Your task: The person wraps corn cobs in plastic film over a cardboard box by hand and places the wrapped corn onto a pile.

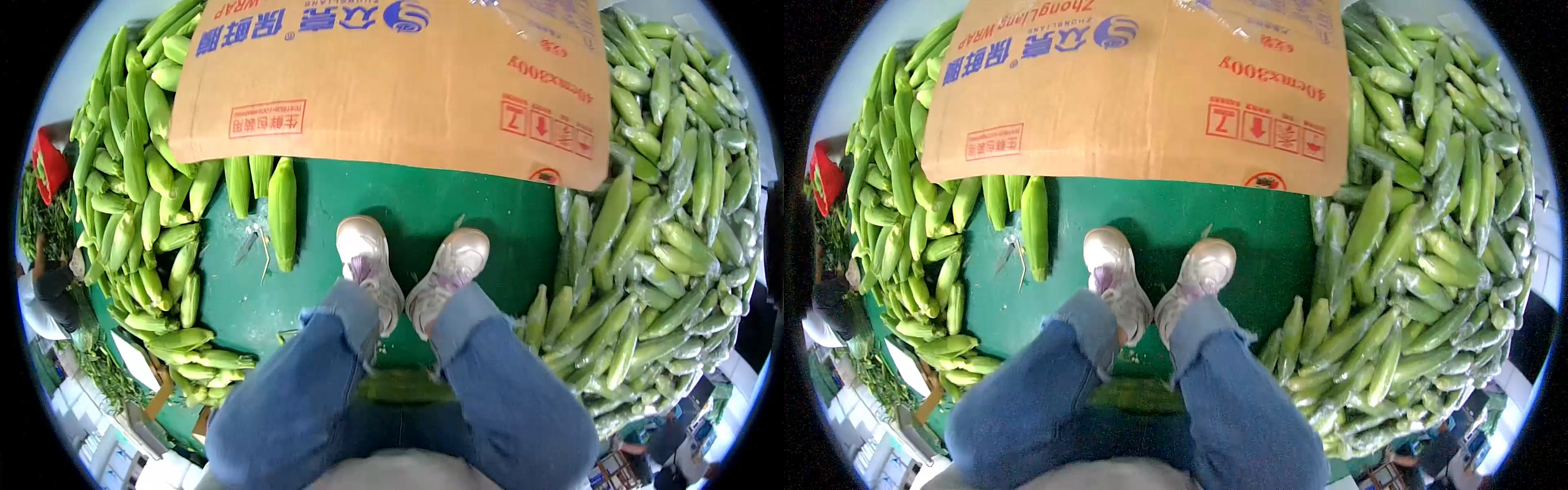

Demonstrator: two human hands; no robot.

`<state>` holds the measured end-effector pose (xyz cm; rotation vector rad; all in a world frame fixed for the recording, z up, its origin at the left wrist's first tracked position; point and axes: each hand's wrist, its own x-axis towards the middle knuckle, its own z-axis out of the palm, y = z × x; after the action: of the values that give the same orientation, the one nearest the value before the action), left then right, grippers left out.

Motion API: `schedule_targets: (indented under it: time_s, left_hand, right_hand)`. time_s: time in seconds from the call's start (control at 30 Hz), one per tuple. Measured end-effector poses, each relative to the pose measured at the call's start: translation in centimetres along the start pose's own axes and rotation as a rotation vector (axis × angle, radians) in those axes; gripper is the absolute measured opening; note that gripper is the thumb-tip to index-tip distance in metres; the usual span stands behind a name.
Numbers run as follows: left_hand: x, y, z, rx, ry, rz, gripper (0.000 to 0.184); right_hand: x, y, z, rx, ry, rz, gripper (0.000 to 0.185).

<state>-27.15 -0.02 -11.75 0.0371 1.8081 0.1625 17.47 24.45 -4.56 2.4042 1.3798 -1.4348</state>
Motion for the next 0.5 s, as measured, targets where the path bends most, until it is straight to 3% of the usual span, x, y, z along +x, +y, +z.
schedule_targets:
  time_s: [0.33,0.5]
  left_hand:
    - [2.5,7.7,-3.6,-0.084,0.102,0.296,0.057]
    - [3.4,6.2,-3.2,-0.106,0.104,0.32,0.057]
  right_hand:
    - [-0.2,-3.0,-2.4,0.025,0.096,-0.183,0.039]
    - [0.2,-2.7,-2.8,-0.001,0.097,-0.224,0.039]
